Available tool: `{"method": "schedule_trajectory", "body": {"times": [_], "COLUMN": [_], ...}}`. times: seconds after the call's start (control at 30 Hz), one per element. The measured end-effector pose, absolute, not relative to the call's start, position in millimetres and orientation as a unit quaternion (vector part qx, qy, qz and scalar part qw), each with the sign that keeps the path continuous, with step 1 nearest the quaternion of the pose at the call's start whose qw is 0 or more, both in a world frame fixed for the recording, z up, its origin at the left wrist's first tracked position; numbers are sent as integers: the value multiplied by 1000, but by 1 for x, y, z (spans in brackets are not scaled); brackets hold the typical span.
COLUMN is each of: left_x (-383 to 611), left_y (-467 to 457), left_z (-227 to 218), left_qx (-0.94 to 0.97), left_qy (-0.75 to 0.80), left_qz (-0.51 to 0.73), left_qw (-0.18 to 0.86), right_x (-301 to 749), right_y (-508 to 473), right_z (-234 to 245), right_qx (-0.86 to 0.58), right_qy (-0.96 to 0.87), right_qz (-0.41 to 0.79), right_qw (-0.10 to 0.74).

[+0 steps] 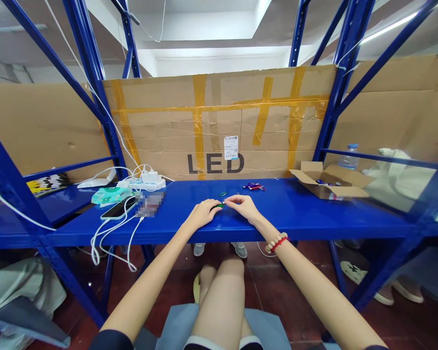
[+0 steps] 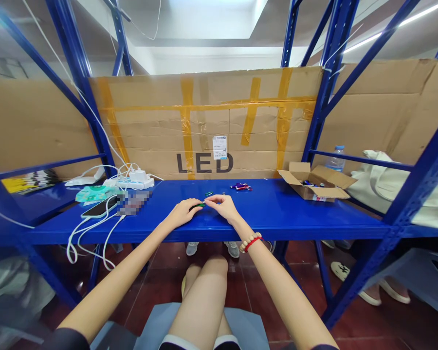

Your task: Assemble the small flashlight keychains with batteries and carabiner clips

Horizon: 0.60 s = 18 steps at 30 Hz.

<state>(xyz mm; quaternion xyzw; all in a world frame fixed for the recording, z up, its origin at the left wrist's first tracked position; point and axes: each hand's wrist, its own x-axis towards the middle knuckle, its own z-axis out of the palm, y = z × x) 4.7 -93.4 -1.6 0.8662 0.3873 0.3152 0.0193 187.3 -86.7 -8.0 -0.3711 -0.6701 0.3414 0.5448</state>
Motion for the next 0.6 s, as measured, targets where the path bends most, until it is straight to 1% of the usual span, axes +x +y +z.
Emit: {"method": "schedule_trajectory", "body": {"times": [0.17,0.37,0.47,0.6], "left_x": [5,4,3,0], "left_y": [-93,-93,-92,-89], "left_z": [1,0,0,-2], "left_qx": [856,864,872,886], "left_qy": [395,381,370,334], "left_qz": [329,326,317,318], "left_qw": [56,52,40,49], "right_x": [188,189,191,192], "right_y": [-84,-85,-86,-85], "right_z": [-9,-10,-10,-8], "right_qx": [-389,-387,-399,-421], "right_qy": [-631,-673,-667,-656], "right_qz": [356,330,362,404], "right_qw": [569,538,514,479]}}
